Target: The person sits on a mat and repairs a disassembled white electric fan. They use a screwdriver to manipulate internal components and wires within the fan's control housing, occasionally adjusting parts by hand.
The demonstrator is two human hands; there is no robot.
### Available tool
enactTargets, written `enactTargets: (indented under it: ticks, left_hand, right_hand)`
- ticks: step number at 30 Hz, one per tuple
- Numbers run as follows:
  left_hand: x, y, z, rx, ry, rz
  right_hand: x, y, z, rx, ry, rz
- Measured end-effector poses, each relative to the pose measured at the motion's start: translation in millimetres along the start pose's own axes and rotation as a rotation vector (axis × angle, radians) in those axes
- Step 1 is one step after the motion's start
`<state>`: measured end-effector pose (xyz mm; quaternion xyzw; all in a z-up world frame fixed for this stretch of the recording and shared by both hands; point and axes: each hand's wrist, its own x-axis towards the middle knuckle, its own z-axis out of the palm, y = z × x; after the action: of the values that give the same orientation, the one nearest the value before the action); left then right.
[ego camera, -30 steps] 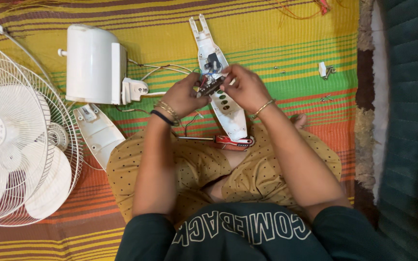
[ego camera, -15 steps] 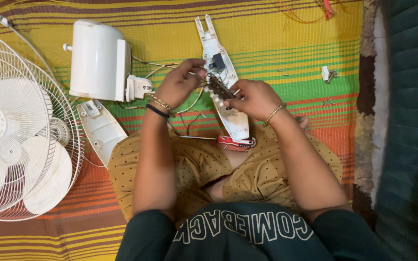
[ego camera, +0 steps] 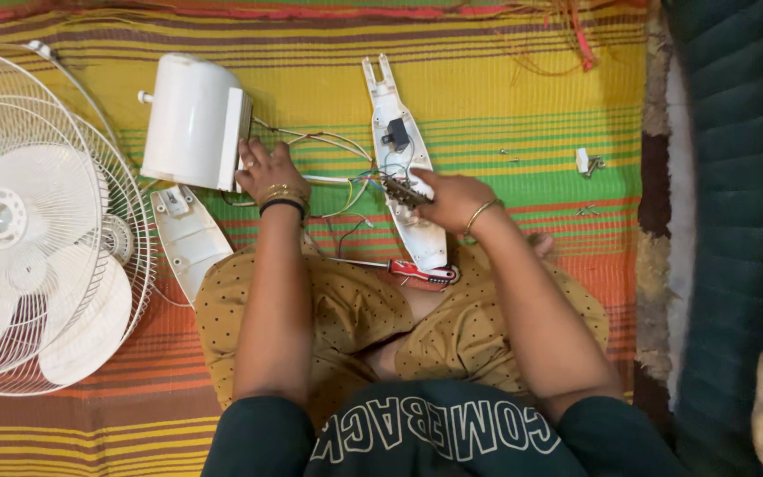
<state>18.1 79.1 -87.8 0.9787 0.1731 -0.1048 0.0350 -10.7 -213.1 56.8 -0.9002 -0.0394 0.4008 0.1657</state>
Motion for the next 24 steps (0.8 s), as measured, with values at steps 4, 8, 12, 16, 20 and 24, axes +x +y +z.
enactTargets:
  ticks: [4, 8, 12, 16, 20, 24]
  left_hand:
    - [-27.9, -4.9, -8.4, -0.451, 0.113, -0.197]
    - [-26.0, -37.0, 5.4, -0.81, 0.532, -0.675]
    - [-17.1, -53.9, 5.3, -0.965, 0.422, -0.96]
    - [-22.2, -48.3, 5.6, -0.971, 0.361, -0.991]
    - [1.3, -55.6, 69.9, -1.115, 0.421, -0.834]
    - [28.1, -63.9, 88.6, -1.742, 0.165, -0.97]
  right_hand:
    - [5.6, -0.4, 12.1, -0.119, 0.004, -0.109]
    - [23.8, 11.9, 25.2, -0.212, 0.034, -0.219]
    - [15.3, 10.0, 32.5, -0.243, -0.035, -0.181]
    - [3.5, 12.4, 41.7, -0.251, -0.077, -0.134]
    - [12.3, 19.4, 51.2, -0.275, -0.022, -0.172]
    - [14.4, 19.0, 58.5, -0.223, -0.001, -0.134]
